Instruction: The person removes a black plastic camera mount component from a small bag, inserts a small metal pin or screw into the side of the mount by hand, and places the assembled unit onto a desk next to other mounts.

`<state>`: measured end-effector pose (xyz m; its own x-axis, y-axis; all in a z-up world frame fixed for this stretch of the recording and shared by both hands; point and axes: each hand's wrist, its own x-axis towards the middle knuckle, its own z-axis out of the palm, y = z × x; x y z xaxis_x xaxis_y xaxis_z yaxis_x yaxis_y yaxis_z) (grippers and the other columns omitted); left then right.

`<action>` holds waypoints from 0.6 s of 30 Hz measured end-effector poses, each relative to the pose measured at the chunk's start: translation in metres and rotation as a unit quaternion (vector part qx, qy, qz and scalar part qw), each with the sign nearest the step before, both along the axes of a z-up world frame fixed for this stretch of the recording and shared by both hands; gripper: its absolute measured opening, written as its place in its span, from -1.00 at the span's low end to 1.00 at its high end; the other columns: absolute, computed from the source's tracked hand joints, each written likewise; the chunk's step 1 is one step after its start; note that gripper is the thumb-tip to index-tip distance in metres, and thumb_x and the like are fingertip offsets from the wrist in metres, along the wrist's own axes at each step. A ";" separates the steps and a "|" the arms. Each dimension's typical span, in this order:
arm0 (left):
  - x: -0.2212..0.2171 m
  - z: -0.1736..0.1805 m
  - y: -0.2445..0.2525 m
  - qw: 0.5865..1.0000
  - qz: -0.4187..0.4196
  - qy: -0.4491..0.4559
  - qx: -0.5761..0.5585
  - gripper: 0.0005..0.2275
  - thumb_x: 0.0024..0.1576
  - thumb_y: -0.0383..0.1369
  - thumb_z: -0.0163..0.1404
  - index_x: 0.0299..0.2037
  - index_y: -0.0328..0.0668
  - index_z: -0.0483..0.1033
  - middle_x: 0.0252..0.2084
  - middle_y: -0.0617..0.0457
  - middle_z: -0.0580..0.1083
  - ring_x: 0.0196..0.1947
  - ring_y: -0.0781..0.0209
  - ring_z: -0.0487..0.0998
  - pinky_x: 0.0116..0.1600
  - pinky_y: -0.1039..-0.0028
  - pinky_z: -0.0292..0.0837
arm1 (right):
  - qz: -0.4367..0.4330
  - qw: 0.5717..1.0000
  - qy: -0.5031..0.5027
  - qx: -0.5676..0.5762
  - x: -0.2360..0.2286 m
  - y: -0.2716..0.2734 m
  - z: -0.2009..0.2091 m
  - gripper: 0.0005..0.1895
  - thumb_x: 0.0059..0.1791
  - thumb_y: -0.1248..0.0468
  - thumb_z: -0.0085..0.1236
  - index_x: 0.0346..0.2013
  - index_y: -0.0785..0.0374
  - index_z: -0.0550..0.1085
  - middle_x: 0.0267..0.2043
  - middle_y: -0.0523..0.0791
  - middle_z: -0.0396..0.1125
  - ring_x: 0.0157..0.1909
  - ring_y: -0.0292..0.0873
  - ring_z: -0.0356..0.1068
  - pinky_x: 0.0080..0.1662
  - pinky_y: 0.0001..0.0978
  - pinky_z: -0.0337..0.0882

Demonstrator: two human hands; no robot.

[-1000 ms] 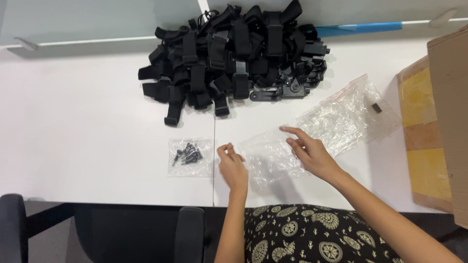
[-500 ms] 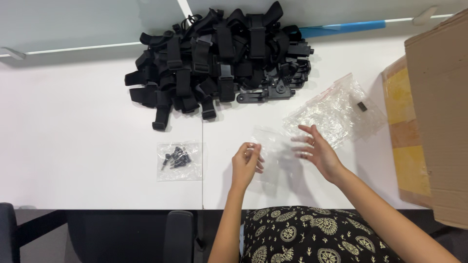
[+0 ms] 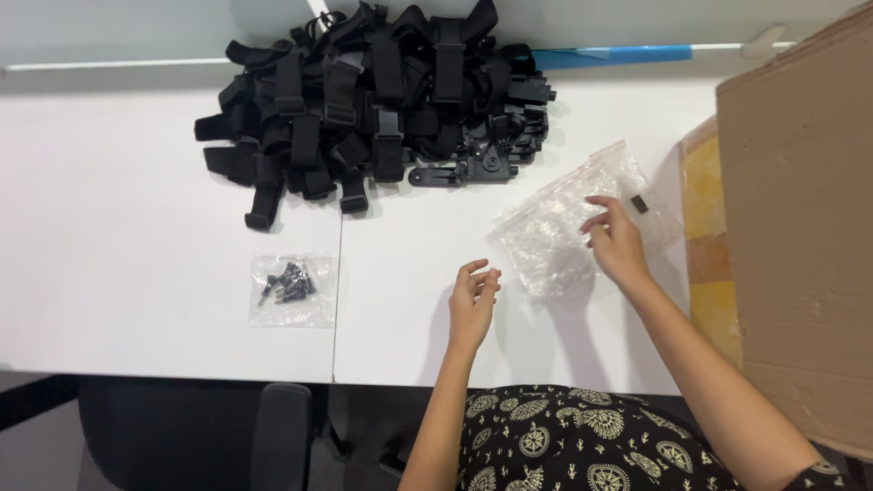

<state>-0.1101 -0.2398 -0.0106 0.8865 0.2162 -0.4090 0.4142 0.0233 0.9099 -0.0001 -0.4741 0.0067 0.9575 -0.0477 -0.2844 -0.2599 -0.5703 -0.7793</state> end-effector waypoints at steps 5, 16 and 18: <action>-0.017 -0.013 0.000 0.999 0.046 0.023 0.013 -0.64 0.27 -0.14 -0.14 0.12 -0.23 0.42 -0.01 -0.09 0.59 -0.06 0.14 0.62 -0.01 0.33 0.57 | 0.065 0.960 -0.096 -0.254 0.022 -0.013 -0.024 -0.25 -0.01 0.33 0.01 0.48 0.19 0.07 0.40 0.21 0.00 0.39 0.31 -0.08 0.29 0.41 -0.11; -0.049 -0.013 0.014 0.992 0.090 0.075 0.051 -0.60 0.31 -0.08 -0.22 0.11 -0.23 0.45 0.01 -0.09 0.60 -0.02 0.08 0.64 0.03 0.29 0.54 | 0.226 0.921 -0.037 -0.315 -0.003 0.031 -0.052 -0.27 0.09 -0.16 -0.31 0.54 -0.10 -0.07 0.62 0.06 -0.52 0.57 0.34 -0.63 0.35 0.56 -0.50; -0.046 -0.009 0.014 0.991 0.043 0.066 0.108 -0.61 0.32 -0.10 -0.24 0.15 -0.18 0.46 0.08 -0.11 0.56 0.09 0.05 0.58 0.15 0.24 0.49 | 0.214 0.936 -0.067 -0.270 0.002 0.029 -0.060 -0.26 0.12 -0.11 -0.29 0.55 0.02 -0.10 0.62 0.10 -0.51 0.57 0.36 -0.60 0.37 0.51 -0.47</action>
